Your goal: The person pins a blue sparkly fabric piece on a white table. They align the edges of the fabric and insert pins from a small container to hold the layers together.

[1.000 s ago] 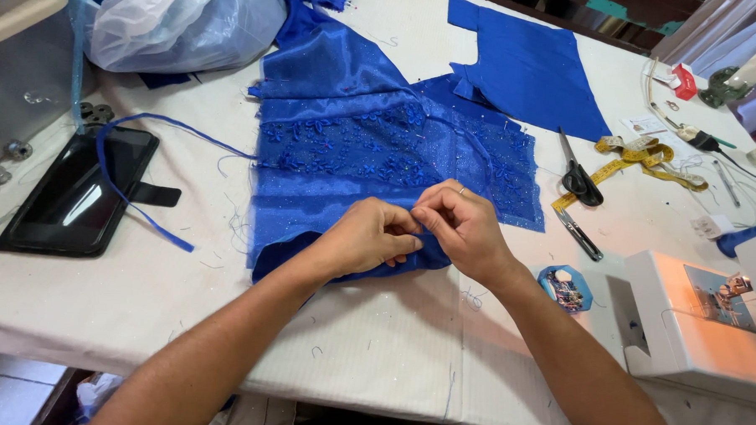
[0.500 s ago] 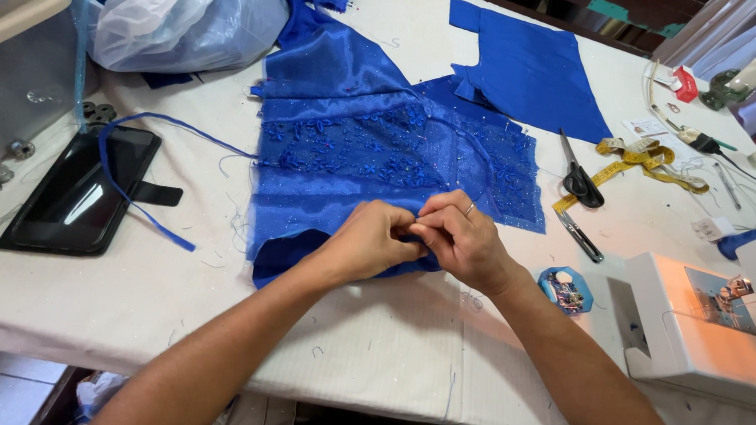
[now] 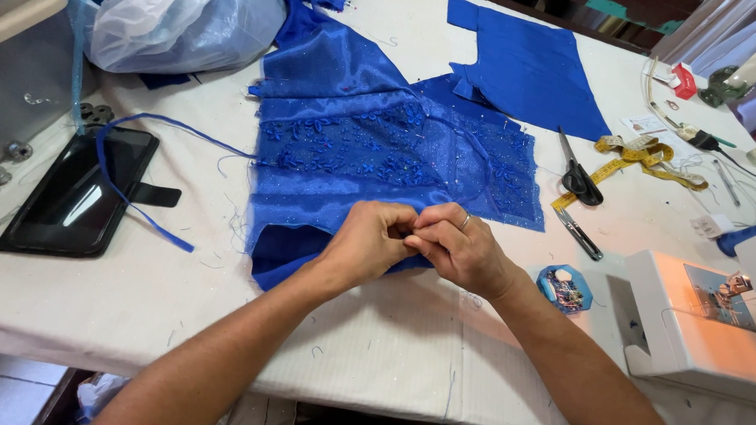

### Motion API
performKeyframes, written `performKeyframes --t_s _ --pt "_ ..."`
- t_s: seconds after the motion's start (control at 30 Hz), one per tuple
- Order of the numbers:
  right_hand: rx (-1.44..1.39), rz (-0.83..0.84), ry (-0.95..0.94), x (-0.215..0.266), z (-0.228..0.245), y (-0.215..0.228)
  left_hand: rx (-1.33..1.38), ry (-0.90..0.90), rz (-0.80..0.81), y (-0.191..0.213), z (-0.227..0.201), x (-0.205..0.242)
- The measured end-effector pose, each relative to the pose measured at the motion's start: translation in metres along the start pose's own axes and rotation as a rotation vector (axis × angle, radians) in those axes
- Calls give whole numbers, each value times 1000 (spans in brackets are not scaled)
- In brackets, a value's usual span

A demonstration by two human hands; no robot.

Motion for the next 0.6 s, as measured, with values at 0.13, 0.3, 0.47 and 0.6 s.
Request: performKeyframes --t_s 0.13,0.3,0.47,0.6 --pt "-24 0 -1 0 1 1 18 -2 -13 4 -8 4" --pt "-161 -18 -98 -7 3 6 -11 2 -37 7 -11 4" --pt "-356 -33 -296 -17 8 16 -41 -17 -81 16 -29 8" --pt "-348 -20 -300 -15 13 22 -39 -44 -101 15 -30 9"
Point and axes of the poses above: each hand's wrist, its own x-axis away from the middle knuckle, its own y-axis out of the back of the hand, z = x × y, the point moved 2 cm from there along -x, towards the middle knuckle, and after that the axes turned 7 degrees about -x, right-handed, at the moved point
